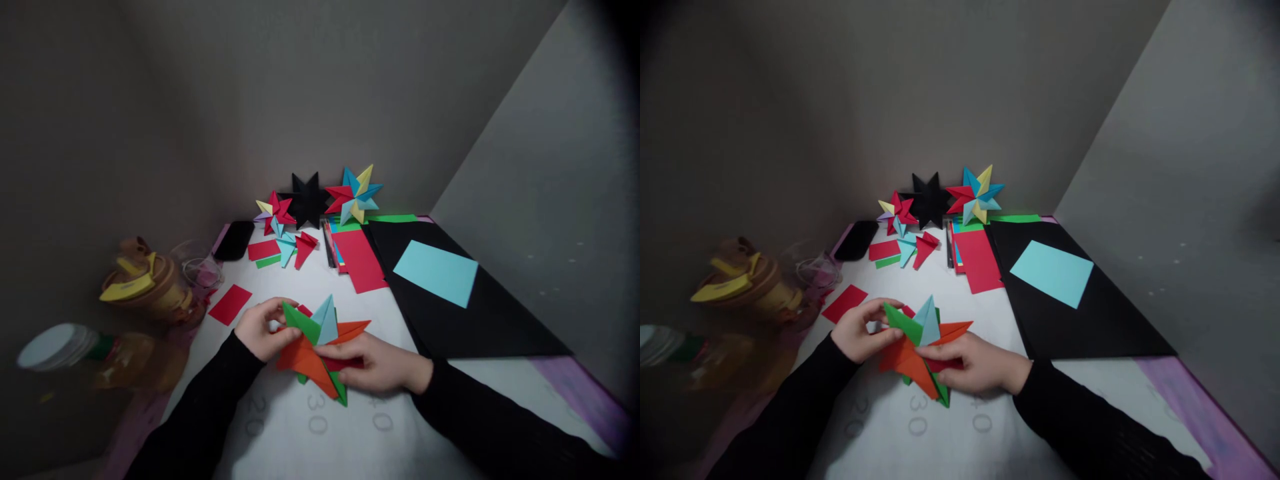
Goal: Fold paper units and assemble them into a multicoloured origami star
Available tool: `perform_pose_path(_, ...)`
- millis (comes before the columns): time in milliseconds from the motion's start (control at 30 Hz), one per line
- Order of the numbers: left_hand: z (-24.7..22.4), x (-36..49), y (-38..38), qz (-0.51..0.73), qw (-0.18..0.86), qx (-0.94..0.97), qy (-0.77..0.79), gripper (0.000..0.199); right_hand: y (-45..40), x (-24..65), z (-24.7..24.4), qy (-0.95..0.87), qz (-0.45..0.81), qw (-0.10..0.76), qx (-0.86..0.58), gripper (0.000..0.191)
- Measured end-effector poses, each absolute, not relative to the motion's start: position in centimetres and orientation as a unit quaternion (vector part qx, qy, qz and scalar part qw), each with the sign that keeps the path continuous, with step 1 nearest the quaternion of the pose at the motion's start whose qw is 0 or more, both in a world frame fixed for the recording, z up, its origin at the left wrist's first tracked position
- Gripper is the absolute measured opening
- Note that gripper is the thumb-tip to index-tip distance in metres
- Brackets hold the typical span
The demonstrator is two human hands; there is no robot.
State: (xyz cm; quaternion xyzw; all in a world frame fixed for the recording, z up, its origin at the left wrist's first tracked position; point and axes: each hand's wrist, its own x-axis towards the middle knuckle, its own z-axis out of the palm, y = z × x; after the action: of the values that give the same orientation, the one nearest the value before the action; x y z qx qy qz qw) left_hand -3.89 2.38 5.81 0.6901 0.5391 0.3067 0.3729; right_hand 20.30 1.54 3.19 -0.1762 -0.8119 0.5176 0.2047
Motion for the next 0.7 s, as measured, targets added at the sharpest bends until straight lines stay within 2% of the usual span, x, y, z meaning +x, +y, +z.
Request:
perform_pose_path(133,5.8,-3.9,2.3,0.312,0.427,0.655,0.540,0.039,1.6,20.1,3.4,-0.818,0.510,0.210,-0.163,0.053)
perform_pose_path(333,5.9,-4.2,2.4,0.308,0.481,0.635,0.519,0.069,1.4,19.9,4.0,-0.811,0.524,0.204,-0.161,0.056)
perform_pose_path(567,5.4,-3.6,2.0,0.302,0.475,0.637,0.527,0.057,1.2,19.7,4.3,-0.808,0.535,0.185,-0.165,0.055)
perform_pose_path(700,5.5,-4.3,2.2,0.329,0.456,0.632,0.533,0.067,1.3,20.0,3.6,-0.779,0.575,0.174,-0.178,0.053)
